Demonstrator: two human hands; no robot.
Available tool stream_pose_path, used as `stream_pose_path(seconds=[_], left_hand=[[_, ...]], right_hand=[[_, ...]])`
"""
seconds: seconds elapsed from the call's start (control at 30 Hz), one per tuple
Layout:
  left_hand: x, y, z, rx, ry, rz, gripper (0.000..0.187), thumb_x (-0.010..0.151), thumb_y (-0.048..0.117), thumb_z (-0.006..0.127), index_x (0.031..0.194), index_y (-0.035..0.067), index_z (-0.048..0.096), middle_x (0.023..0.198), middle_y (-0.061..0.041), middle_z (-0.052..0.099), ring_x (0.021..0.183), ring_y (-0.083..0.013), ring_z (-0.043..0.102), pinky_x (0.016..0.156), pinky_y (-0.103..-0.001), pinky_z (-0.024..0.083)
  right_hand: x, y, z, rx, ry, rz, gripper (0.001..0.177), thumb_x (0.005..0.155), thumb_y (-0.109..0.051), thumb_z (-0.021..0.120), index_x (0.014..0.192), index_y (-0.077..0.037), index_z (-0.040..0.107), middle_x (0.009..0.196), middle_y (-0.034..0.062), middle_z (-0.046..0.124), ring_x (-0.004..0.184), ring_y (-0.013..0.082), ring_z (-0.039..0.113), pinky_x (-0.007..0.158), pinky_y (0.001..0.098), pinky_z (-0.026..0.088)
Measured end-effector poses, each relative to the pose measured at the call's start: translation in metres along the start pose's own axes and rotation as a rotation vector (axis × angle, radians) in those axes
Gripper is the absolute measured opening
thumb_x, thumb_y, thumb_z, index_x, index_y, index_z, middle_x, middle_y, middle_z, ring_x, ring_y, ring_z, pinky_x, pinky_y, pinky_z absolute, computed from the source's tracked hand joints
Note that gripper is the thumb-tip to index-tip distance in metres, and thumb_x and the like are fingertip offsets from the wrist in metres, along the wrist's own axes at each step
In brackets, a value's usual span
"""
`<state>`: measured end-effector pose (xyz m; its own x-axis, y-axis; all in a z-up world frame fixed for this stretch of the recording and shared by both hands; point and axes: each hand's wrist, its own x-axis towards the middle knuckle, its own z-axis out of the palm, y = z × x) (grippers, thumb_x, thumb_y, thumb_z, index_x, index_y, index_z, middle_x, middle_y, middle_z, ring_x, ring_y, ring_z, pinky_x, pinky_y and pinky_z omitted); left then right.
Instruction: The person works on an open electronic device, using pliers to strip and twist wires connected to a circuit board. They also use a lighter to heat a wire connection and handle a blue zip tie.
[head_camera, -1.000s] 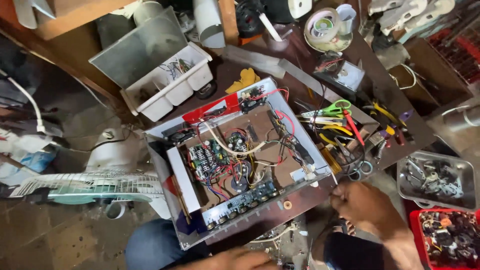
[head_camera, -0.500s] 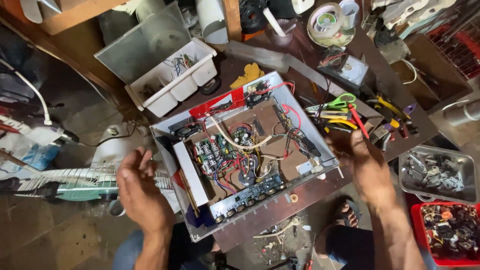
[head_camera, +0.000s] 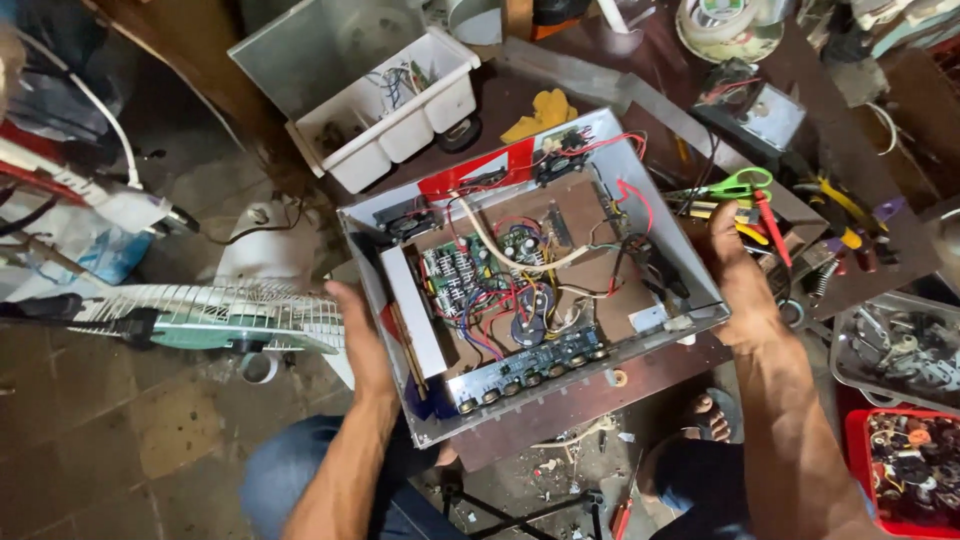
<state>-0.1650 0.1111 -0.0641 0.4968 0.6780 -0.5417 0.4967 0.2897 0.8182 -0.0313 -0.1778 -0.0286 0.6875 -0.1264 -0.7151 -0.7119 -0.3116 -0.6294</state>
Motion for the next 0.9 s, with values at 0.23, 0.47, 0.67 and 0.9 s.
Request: stream_pose_path(seconds=[0.23,0.47,0.67,0.9], left_hand=[[-0.036,0.016,0.013,-0.313,-0.2,0.209,0.101,0.089,0.078,0.025,0.159,0.006,0.014,0.162,-0.026,0.015,0.15,-0.0379,0.018,0.121,-0.051,0.014],[0.007,-0.038,0.005,-0.701,-0.49,0.204,0.073,0.092,0.065,0.043,0.131,0.006,0.061,0.101,-0.012,0.071,0.088,-0.0266,0.07,0.075,-0.041,0.059],[-0.034,-0.016,0.022,-0.464,-0.248,0.295,0.088,0.091,0.073,0.029,0.156,0.013,0.031,0.158,-0.015,0.036,0.142,-0.0273,0.038,0.121,-0.049,0.024],[-0.046,0.004,0.024,-0.424,-0.238,0.273,0.093,0.089,0.075,0.026,0.158,0.013,0.025,0.162,-0.016,0.029,0.148,-0.0309,0.029,0.122,-0.051,0.017]], right_hand=[[0.067,0.048,-0.003,0.452,-0.158,-0.225,0.065,0.092,-0.073,0.056,0.115,-0.014,0.07,0.097,0.0063,0.07,0.085,0.0147,0.063,0.079,0.0214,0.05],[0.077,0.041,-0.01,0.53,-0.421,-0.208,0.071,0.087,-0.079,0.048,0.095,-0.011,0.068,0.058,0.0027,0.063,0.04,0.0136,0.059,0.032,0.0245,0.046],[0.042,0.024,-0.006,0.529,-0.293,-0.217,0.071,0.086,-0.078,0.05,0.101,-0.012,0.07,0.073,0.0039,0.066,0.056,0.0161,0.063,0.047,0.0284,0.05],[0.03,0.014,-0.009,0.481,-0.168,-0.215,0.071,0.085,-0.077,0.052,0.109,-0.013,0.071,0.092,0.0053,0.07,0.076,0.0189,0.068,0.065,0.033,0.056]])
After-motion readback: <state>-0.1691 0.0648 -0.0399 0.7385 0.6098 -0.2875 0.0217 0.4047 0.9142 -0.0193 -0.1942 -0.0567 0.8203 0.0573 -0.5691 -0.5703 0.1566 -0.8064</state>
